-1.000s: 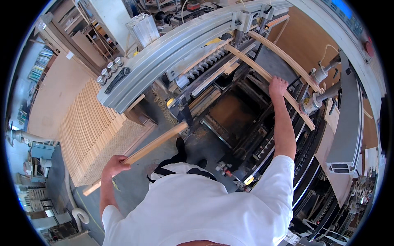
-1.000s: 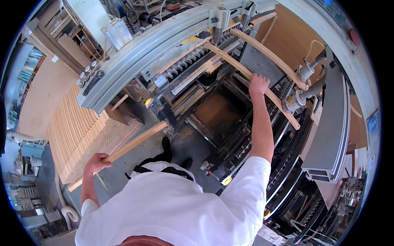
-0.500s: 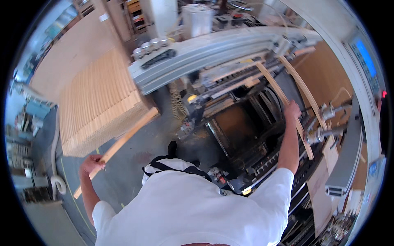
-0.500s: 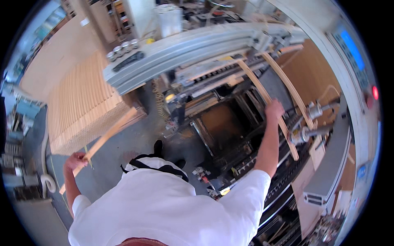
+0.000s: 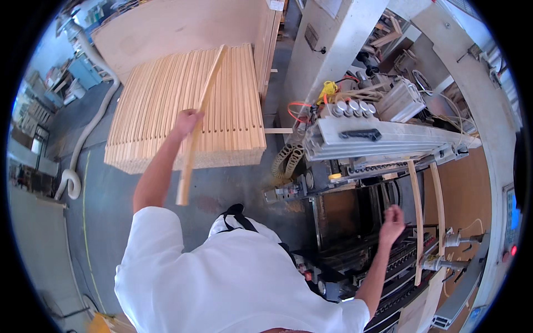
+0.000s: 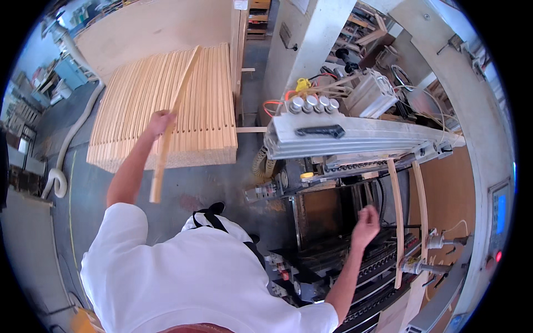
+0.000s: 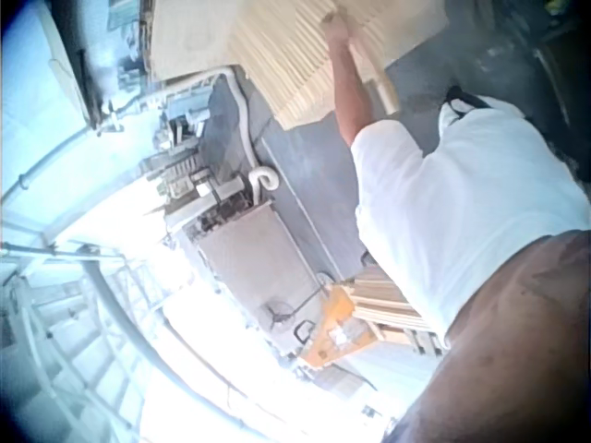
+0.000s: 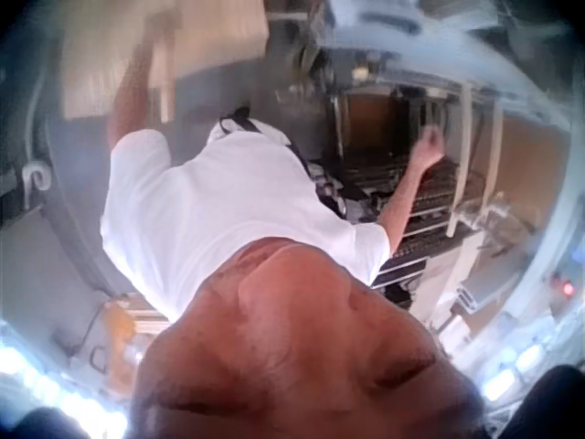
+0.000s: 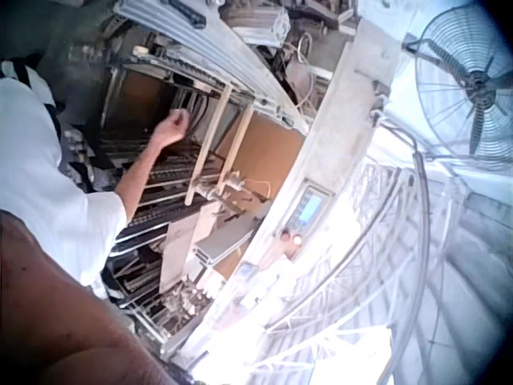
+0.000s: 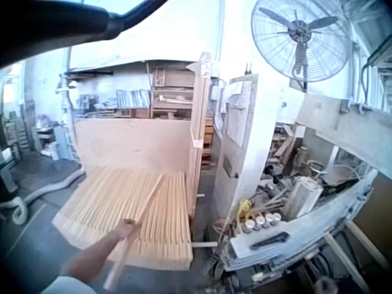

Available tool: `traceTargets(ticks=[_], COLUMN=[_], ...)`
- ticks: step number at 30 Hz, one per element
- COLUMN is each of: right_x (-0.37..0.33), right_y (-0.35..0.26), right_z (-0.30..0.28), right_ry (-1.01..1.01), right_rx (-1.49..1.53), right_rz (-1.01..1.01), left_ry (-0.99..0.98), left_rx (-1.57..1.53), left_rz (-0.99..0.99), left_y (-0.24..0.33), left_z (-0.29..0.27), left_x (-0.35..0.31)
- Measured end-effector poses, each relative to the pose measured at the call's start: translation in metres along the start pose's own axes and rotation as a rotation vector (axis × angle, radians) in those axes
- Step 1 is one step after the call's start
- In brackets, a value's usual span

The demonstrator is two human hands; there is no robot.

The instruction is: The person repeatedly picks up thin wooden strips from a stack and feeds them into a planer machine. The person then collects the processed strips from the output side and places them onto a growing pile. The task involves continuous handling of wood pieces and operating the machinery.

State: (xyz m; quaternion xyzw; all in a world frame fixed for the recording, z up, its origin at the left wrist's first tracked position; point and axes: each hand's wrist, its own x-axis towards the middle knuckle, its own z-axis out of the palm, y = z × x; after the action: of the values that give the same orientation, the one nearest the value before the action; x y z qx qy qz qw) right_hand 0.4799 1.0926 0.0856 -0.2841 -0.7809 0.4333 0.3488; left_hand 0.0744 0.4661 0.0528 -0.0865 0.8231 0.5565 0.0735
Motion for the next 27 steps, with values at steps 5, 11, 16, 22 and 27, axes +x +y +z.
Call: traceTargets(ticks=[5,11,16,22,27], right_x=[-0.114,-0.211,-0.158,-0.121,-0.142], right_y=[-0.019,-0.015,-0.097,-0.123,-0.143], right_z=[0.081,0.171,0.308,0.427,0.445], right_ry=[-0.215,-0.271,-0.387,-0.447,-0.583], right_rx=[0.053,-0.002,-0.163,-0.274,-0.232], right_rz=[0.263,0.424,0.017,-0.203,-0.103], left_ry=[0.112,0.077,-0.023,-0.054,-0.064], left_rx=[0.312,0.434,0.507,0.436,0.462], left_rz=[-0.035,0.066,0.120,0.188,0.211], left_y=[0.028,0.053,0.055,0.042,0.030], left_z=[0.075,0.137,0.155,0.169,0.157], left_x=[0.115,0.161,0.185,0.197,0.211])
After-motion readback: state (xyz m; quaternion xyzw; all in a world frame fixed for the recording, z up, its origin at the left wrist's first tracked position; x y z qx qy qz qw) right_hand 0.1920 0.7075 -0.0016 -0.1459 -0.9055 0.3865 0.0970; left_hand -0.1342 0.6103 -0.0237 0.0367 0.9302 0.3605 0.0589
